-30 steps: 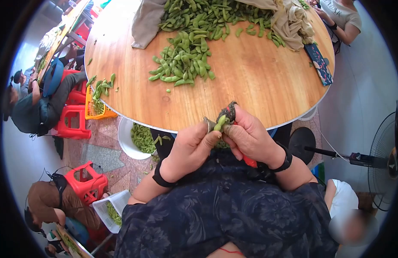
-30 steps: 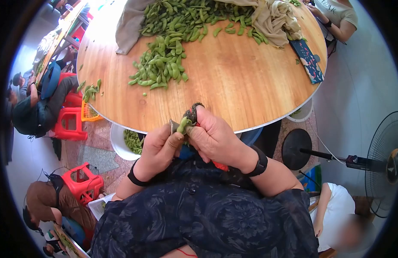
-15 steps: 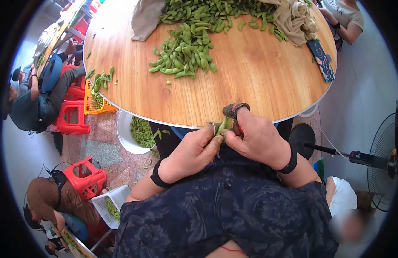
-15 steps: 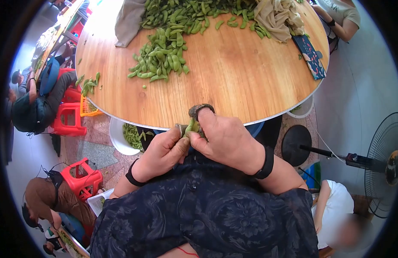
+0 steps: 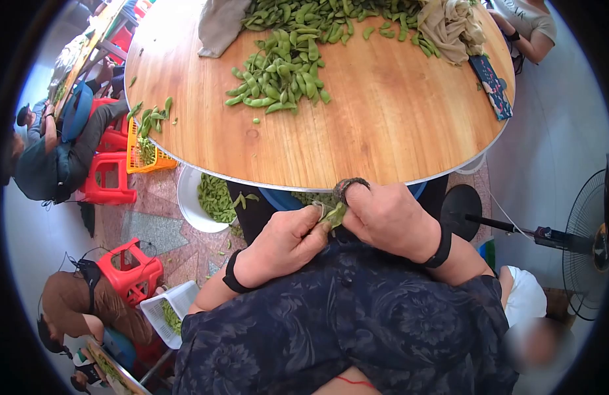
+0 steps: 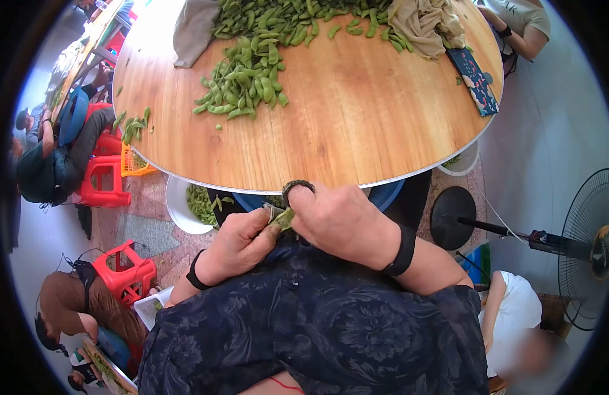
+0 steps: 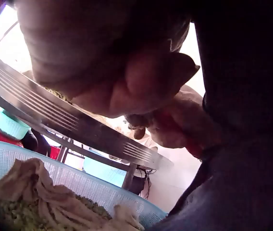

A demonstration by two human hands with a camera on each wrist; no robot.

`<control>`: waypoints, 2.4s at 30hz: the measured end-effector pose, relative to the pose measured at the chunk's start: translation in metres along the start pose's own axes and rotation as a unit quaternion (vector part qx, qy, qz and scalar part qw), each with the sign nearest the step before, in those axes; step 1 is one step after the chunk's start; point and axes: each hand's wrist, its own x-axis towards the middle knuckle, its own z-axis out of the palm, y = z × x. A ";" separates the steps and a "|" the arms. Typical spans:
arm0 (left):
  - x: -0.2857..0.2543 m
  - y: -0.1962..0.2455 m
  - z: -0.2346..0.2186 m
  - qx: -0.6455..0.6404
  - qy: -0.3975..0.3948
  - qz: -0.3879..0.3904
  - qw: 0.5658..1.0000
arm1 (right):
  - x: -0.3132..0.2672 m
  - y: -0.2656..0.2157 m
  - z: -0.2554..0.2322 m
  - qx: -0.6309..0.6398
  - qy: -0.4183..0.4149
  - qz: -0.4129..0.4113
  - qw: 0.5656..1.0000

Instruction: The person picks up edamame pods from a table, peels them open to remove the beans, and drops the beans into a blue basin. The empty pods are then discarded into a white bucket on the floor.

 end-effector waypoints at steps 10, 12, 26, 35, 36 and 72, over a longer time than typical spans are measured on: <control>0.009 -0.016 0.012 -0.022 0.083 0.057 0.995 | 0.002 -0.002 -0.006 0.116 0.036 0.030 0.992; 0.015 -0.016 0.016 -0.059 0.095 0.079 0.991 | 0.001 -0.004 -0.003 0.144 -0.011 0.043 0.989; 0.042 0.001 0.022 -0.101 0.025 0.088 0.991 | -0.016 0.006 -0.051 0.274 0.062 0.196 0.940; 0.038 -0.002 0.008 -0.238 -0.058 0.016 0.969 | 0.009 0.018 -0.052 0.215 -0.048 0.158 0.963; 0.033 0.001 0.002 -0.261 -0.033 0.017 0.965 | 0.016 0.020 -0.053 0.192 -0.058 0.148 0.968; 0.020 -0.020 -0.010 -0.323 0.062 0.012 0.944 | 0.044 0.007 -0.010 0.292 -0.067 0.118 0.947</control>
